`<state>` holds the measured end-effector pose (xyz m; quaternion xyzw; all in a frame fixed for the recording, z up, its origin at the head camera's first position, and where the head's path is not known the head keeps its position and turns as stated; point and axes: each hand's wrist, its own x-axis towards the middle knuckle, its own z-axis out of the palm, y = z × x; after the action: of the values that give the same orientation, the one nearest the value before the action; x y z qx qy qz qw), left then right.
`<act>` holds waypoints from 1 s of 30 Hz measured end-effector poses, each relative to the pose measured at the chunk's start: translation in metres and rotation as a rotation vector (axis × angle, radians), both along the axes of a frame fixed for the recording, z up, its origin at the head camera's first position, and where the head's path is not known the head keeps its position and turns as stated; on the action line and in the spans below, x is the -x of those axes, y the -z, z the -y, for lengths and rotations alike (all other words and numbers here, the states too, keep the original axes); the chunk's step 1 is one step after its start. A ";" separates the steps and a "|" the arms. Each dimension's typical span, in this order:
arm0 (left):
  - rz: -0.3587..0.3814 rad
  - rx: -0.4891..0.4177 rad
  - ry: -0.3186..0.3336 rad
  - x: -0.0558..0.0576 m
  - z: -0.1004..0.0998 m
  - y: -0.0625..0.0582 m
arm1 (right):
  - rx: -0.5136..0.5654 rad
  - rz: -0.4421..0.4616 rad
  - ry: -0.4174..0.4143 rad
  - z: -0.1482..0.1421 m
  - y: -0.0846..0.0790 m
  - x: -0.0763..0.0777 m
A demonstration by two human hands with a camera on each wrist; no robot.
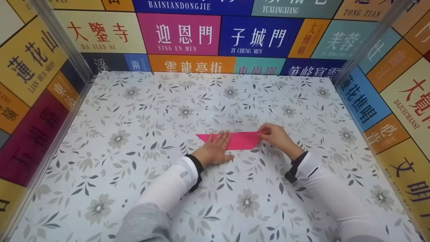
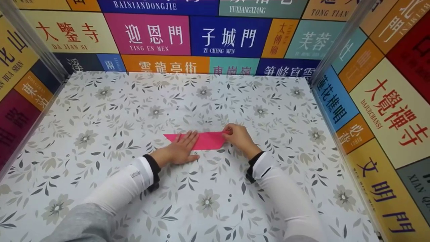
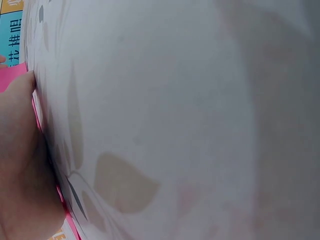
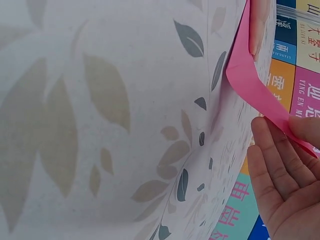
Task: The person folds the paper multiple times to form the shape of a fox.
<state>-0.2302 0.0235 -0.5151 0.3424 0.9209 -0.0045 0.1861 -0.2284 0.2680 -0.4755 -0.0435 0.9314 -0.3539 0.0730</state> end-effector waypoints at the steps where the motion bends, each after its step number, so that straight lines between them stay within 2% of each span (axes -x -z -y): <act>1: 0.002 -0.002 -0.002 0.000 0.000 0.000 | -0.002 -0.005 -0.001 0.001 0.000 0.000; 9: 0.009 -0.013 -0.010 0.000 0.001 0.001 | -0.004 -0.065 -0.032 0.008 0.000 -0.007; 16: -0.005 -0.005 -0.003 0.000 0.001 0.002 | 0.037 -0.064 -0.092 0.017 0.001 -0.015; 24: 0.001 -0.009 -0.003 -0.001 0.001 0.002 | -0.019 -0.097 -0.219 0.026 0.009 -0.026; 30: -0.008 0.003 -0.001 -0.001 0.001 0.002 | -0.061 -0.126 -0.254 0.031 0.013 -0.031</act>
<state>-0.2296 0.0229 -0.5168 0.3418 0.9217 -0.0074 0.1831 -0.1978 0.2368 -0.4886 -0.1809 0.9314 -0.3100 0.0600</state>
